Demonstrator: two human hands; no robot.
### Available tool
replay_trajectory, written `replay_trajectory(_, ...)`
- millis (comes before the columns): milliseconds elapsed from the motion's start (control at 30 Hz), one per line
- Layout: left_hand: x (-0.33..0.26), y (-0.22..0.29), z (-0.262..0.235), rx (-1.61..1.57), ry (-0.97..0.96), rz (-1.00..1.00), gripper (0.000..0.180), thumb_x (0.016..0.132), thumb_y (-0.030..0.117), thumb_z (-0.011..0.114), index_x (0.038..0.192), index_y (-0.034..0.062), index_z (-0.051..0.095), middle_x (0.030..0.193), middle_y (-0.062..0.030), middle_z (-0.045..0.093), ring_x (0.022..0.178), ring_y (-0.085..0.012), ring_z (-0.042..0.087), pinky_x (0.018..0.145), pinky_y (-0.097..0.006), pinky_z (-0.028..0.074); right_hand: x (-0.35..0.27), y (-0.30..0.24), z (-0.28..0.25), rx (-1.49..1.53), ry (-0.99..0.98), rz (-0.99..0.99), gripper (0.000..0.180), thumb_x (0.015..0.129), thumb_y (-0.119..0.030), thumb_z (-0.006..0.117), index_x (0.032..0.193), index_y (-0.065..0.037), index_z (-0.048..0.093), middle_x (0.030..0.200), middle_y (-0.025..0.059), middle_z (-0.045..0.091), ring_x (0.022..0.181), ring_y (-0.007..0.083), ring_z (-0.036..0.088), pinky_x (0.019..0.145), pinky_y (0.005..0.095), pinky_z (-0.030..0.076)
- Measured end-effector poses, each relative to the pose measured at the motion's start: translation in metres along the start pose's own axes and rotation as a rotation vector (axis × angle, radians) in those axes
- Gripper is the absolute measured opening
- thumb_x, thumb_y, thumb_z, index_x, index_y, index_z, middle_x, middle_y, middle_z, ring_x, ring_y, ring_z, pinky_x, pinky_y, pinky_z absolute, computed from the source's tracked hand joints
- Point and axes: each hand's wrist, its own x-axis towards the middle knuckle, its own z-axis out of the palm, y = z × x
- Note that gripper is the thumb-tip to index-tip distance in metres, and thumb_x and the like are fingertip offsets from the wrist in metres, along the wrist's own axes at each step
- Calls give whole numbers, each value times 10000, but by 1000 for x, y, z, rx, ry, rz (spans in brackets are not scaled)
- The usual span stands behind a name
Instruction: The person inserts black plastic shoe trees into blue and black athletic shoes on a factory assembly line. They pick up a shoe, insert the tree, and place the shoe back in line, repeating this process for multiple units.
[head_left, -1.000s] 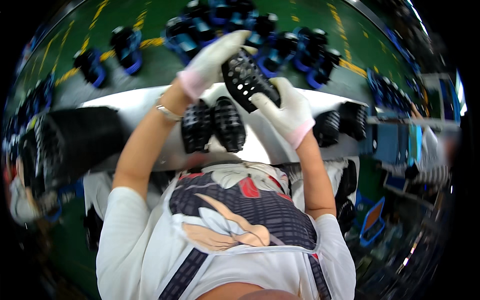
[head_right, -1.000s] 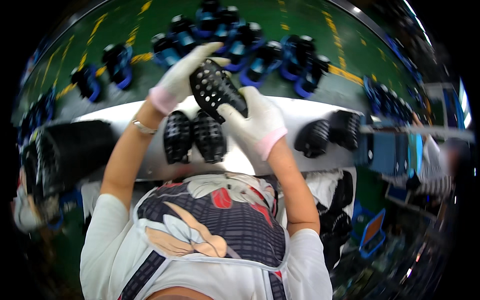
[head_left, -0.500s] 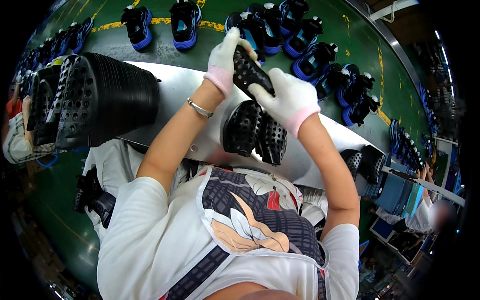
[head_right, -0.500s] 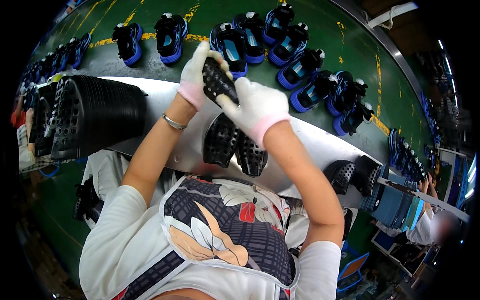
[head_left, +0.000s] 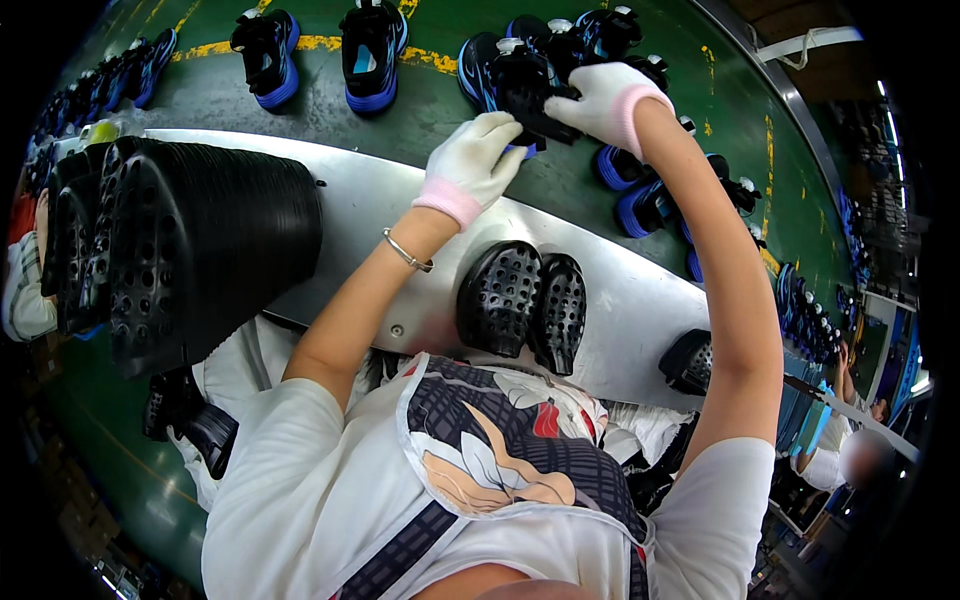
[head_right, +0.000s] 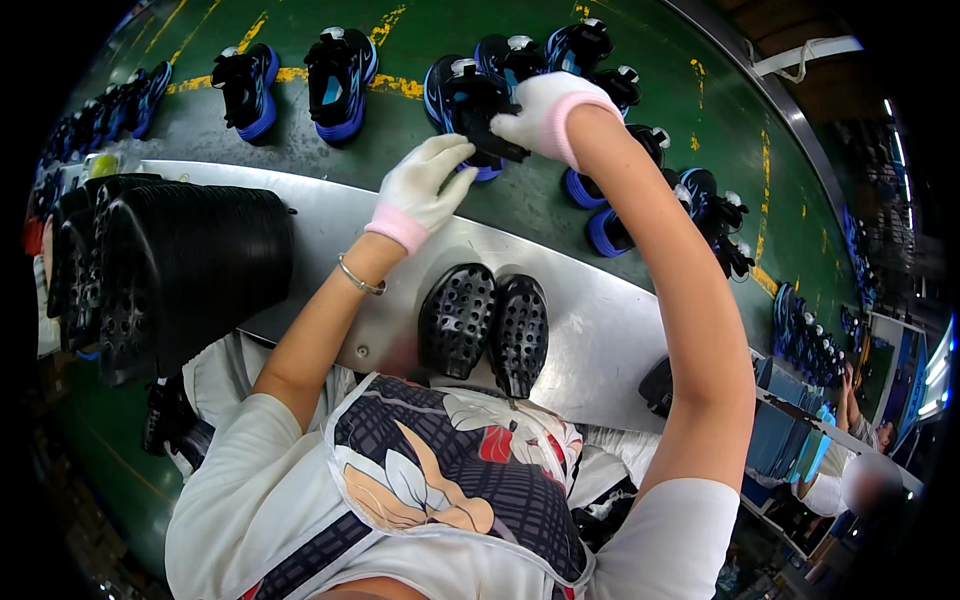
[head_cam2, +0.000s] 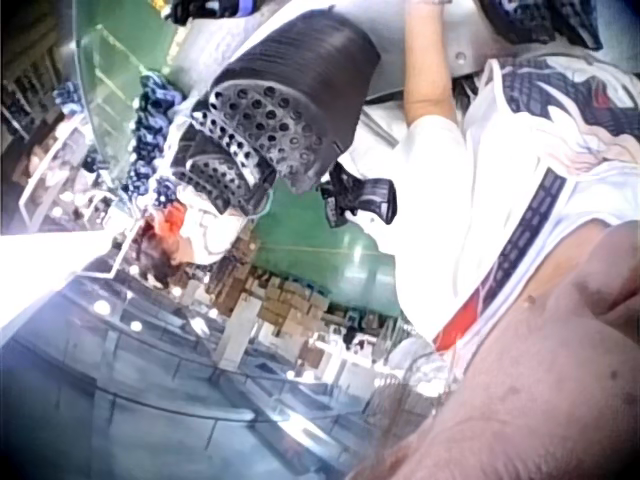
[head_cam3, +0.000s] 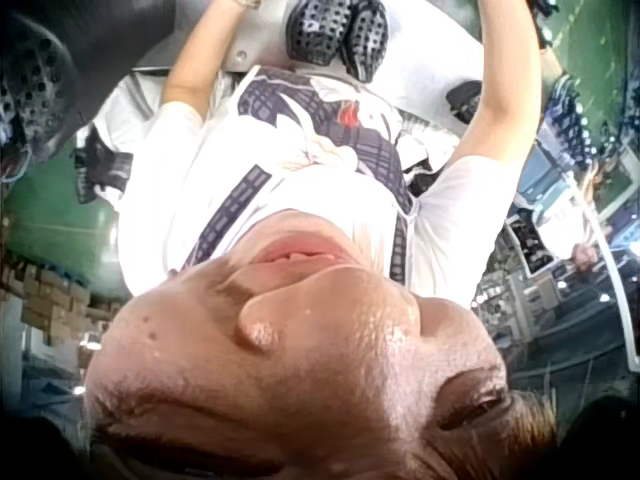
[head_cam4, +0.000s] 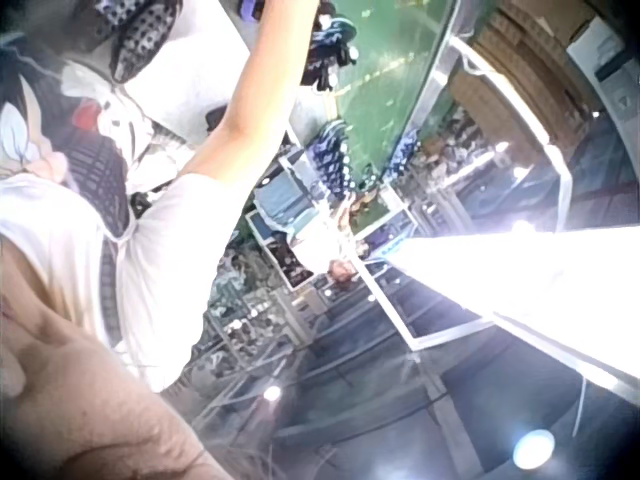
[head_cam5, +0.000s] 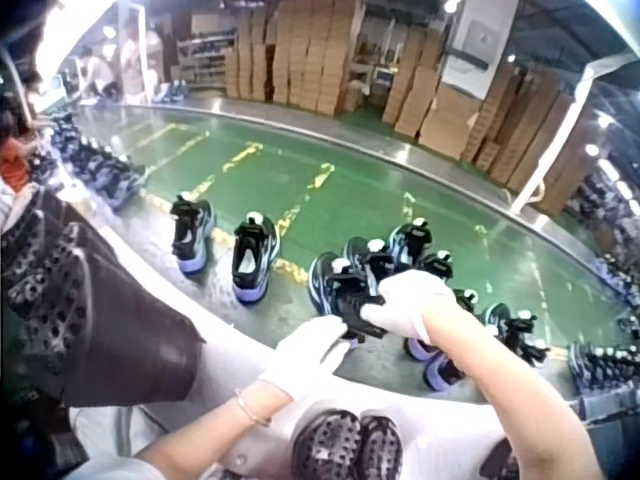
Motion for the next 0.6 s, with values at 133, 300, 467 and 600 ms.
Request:
replay_trajectory(133,1,-1,4,-4,3,-16,239,840,170,658,1042,42,652,1103,-121,632,971,-308,625,836,-366,511,25,-24,13,-57,58,0,457,871,-420,508,990,-23,702,959,182,692,910,331,669,805,416,530)
replay_trajectory(300,4,3,7,21,-40,-81,264,828,173,664,1064,58,638,1128,-107,619,957,-312,621,813,-368,514,58,-37,58,45,217,114,459,911,-427,483,1040,-15,640,946,205,689,904,359,666,807,429,530)
replay_trajectory(467,10,0,10,43,-34,-112,275,824,194,650,1070,75,619,1137,-102,606,927,-316,627,771,-391,519,67,-42,44,83,127,86,456,908,-391,477,996,14,667,934,217,684,874,356,672,807,425,529)
replay_trajectory(600,31,7,19,267,-358,-306,282,842,275,591,1065,105,621,1157,-108,608,908,-347,632,783,-438,524,71,-40,25,-68,-67,-43,416,864,-344,542,1036,9,678,991,221,672,913,340,667,794,407,538)
